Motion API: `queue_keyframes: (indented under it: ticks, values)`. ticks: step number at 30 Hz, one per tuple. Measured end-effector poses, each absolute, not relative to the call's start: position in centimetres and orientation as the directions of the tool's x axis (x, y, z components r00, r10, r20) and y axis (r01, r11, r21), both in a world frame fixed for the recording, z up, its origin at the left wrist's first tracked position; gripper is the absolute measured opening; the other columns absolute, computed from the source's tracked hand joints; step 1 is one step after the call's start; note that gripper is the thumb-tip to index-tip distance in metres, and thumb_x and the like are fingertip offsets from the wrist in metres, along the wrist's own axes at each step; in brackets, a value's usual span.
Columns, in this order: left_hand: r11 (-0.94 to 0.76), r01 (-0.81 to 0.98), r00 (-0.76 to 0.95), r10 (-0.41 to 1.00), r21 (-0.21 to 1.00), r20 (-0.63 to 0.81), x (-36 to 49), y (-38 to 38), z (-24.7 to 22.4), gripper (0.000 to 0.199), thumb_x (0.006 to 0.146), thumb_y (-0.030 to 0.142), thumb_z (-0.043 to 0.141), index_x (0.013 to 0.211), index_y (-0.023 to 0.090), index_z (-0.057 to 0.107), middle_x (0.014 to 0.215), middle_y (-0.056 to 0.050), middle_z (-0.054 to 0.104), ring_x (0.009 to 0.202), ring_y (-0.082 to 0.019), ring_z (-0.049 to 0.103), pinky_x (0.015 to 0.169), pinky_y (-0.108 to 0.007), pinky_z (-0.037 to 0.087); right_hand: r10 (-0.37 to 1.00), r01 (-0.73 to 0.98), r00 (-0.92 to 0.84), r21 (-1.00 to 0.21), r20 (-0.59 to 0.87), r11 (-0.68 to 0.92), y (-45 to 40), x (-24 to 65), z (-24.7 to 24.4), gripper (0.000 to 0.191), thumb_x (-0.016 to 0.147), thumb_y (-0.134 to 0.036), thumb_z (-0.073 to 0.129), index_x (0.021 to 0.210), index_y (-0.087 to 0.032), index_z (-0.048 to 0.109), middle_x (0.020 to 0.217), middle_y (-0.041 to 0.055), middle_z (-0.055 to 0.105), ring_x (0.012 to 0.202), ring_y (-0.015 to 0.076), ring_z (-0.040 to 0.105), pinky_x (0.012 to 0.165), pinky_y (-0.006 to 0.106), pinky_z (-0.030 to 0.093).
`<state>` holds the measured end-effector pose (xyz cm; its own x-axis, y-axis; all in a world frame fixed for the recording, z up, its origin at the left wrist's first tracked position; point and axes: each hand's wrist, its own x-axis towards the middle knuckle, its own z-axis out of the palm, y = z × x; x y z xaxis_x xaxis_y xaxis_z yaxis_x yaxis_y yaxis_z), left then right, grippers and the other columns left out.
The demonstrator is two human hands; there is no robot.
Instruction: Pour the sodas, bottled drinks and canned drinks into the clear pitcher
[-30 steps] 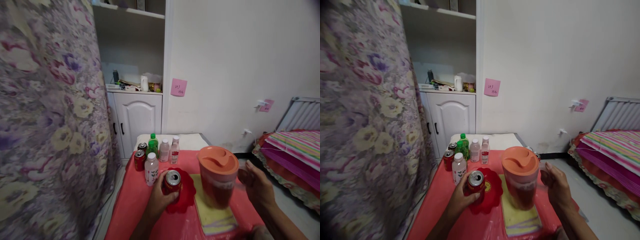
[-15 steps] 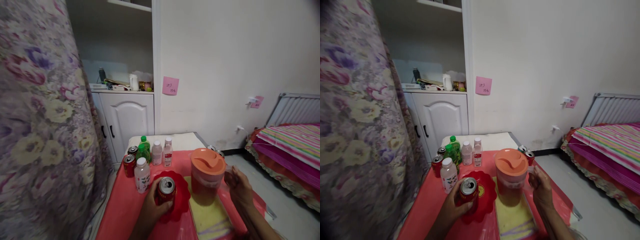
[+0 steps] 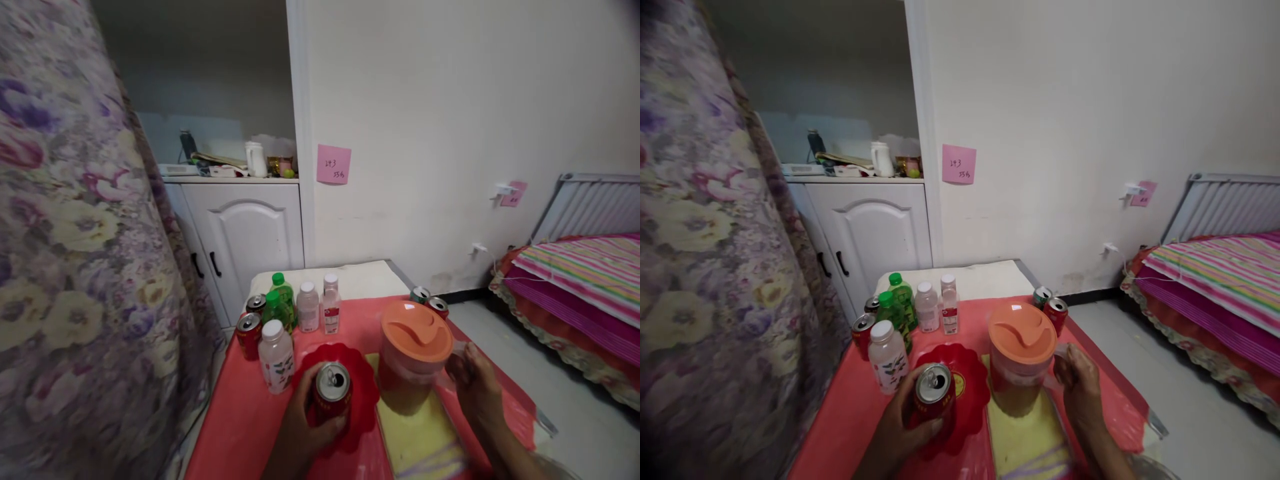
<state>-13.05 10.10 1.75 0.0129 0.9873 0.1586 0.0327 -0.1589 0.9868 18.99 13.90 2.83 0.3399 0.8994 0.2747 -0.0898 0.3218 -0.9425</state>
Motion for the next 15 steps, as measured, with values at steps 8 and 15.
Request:
queue_keyframes:
  ticks: [8,15]
  values:
    - [-0.186,0.014,-0.025,0.982,0.983,0.186,-12.6,9.8,1.9,0.078,0.055,0.039,0.086,0.126,0.02,0.059,0.126,-0.014,0.069,0.123,-0.039,0.06,0.108,-0.05,0.044,0.879,-0.11,0.411,-0.944,0.241,0.31,13.1,18.8,3.1,0.042,0.085,-0.06,0.06,0.067,-0.022,0.06,0.062,-0.0019,0.054,0.06,0.0158,0.048,0.058,0.03,0.04]
    - [-0.229,0.027,-0.018,0.973,0.973,0.23,-12.7,9.8,1.8,0.074,0.055,0.036,0.085,0.123,0.02,0.06,0.123,-0.012,0.07,0.12,-0.038,0.061,0.105,-0.047,0.045,0.826,-0.076,0.517,-0.95,0.223,0.304,11.4,20.3,1.9,0.05,0.076,-0.056,0.073,0.113,-0.024,0.064,0.117,0.0061,0.068,0.111,0.0287,0.06,0.092,0.038,0.049]
